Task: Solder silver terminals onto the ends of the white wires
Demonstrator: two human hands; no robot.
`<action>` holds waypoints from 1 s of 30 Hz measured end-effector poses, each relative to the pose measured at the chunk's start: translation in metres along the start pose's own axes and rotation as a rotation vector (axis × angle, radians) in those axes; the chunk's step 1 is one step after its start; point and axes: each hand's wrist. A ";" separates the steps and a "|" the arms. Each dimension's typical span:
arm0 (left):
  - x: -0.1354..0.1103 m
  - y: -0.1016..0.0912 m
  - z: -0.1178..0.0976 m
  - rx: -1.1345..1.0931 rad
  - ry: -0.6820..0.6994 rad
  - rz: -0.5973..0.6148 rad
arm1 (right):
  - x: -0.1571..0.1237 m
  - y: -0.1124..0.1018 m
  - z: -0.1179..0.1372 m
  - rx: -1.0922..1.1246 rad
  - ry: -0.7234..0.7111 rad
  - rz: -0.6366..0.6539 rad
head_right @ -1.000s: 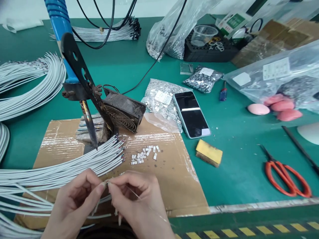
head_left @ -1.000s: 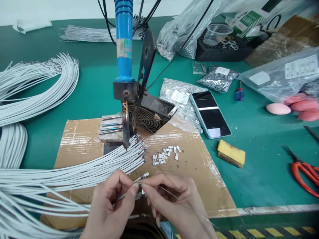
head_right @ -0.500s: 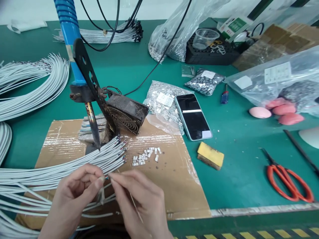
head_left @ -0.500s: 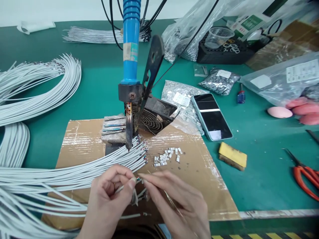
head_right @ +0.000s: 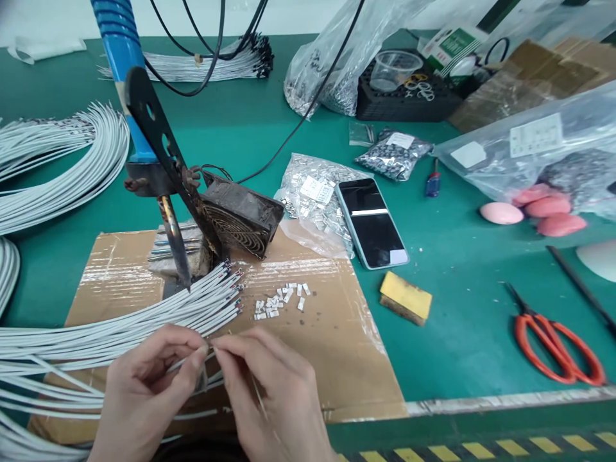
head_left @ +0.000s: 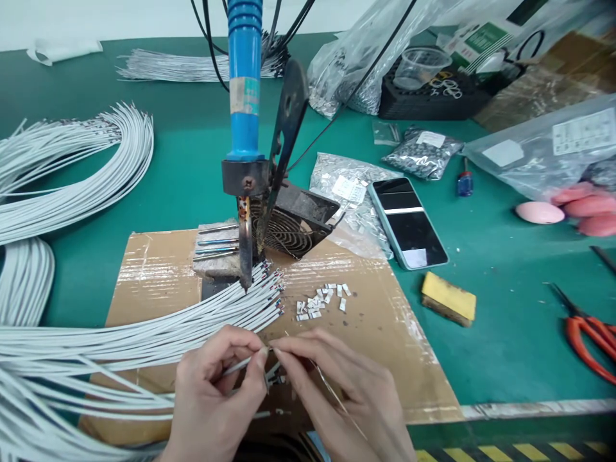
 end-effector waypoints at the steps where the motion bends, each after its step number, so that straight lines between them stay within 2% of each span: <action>1: 0.000 0.000 0.000 -0.008 -0.006 -0.005 | 0.001 -0.001 -0.001 0.052 0.064 -0.035; 5: 0.002 -0.003 -0.002 -0.026 -0.022 -0.034 | 0.004 -0.001 0.000 0.317 0.349 -0.165; 8: 0.001 -0.003 -0.002 -0.056 -0.023 -0.045 | 0.006 0.004 0.004 0.526 0.531 -0.148; 11: -0.001 -0.002 -0.002 -0.056 -0.002 -0.073 | 0.009 0.009 0.009 0.654 0.623 -0.112; 14: -0.003 -0.002 -0.001 0.010 0.047 -0.070 | 0.010 0.012 0.012 0.686 0.660 -0.107; 18: -0.005 -0.001 0.005 0.092 0.097 -0.079 | 0.009 0.018 0.013 0.723 0.684 -0.178; 26: -0.010 0.010 0.013 -0.047 0.124 -0.151 | -0.004 0.045 0.006 0.874 0.647 -0.394; 30: -0.011 0.011 0.014 -0.115 0.104 -0.137 | -0.009 0.051 0.002 0.890 0.640 -0.396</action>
Point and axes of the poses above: each hand's wrist, its own x-axis towards the middle knuckle, its own y-axis out of the palm, z = x × y, and after that the axes turned 13 degrees about x, right-handed
